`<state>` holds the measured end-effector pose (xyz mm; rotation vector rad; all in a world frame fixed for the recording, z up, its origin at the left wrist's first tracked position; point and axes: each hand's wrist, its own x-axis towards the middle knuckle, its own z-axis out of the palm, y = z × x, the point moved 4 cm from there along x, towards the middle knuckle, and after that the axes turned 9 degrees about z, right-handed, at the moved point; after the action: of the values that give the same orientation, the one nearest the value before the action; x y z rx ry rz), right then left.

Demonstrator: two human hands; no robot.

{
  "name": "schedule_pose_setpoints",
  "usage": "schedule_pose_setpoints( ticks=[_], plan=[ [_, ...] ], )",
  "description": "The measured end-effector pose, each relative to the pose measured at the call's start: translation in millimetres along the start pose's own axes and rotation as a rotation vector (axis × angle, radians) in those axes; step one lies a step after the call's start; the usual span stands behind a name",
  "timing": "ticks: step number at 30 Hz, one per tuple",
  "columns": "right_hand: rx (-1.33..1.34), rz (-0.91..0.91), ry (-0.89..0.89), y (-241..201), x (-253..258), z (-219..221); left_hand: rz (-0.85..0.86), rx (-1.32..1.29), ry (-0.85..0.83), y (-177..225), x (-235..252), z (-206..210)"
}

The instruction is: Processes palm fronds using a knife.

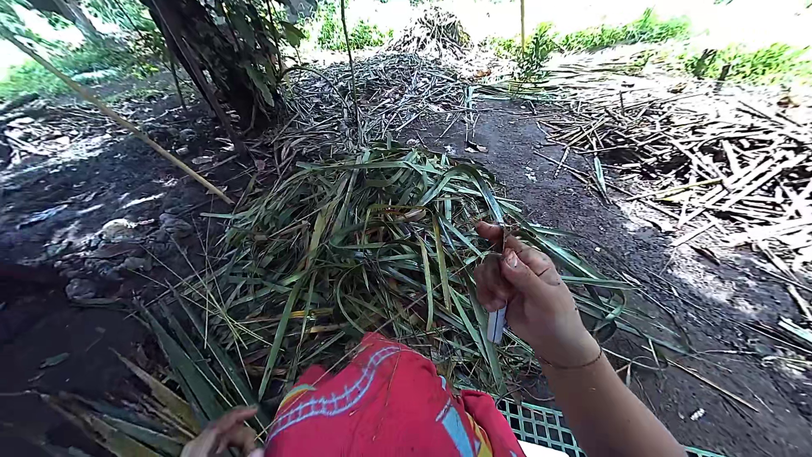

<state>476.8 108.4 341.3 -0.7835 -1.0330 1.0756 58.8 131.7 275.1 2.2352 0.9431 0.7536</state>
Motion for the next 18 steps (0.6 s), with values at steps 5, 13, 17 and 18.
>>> schedule_pose_setpoints(
  ticks=[5, 13, 17, 18],
  plan=[
    [-0.17, -0.171, -0.045, -6.1, -3.4, 26.7, 0.201, -0.192, 0.082, 69.2, 75.4, 32.8],
    [-0.29, -0.254, -0.017, -4.1, -4.2, 50.7, 0.501, 0.024, 0.423, 166.0, 157.6, 52.3],
    [-0.264, -0.176, -0.081, 6.3, -4.3, 54.3, 0.545, -0.013, 0.484, 164.1, 164.0, 66.4],
    [-0.227, -0.141, -0.126, 11.0, -2.3, 56.4, 0.53, -0.037, 0.482, 161.6, 164.2, 67.8]
  ],
)
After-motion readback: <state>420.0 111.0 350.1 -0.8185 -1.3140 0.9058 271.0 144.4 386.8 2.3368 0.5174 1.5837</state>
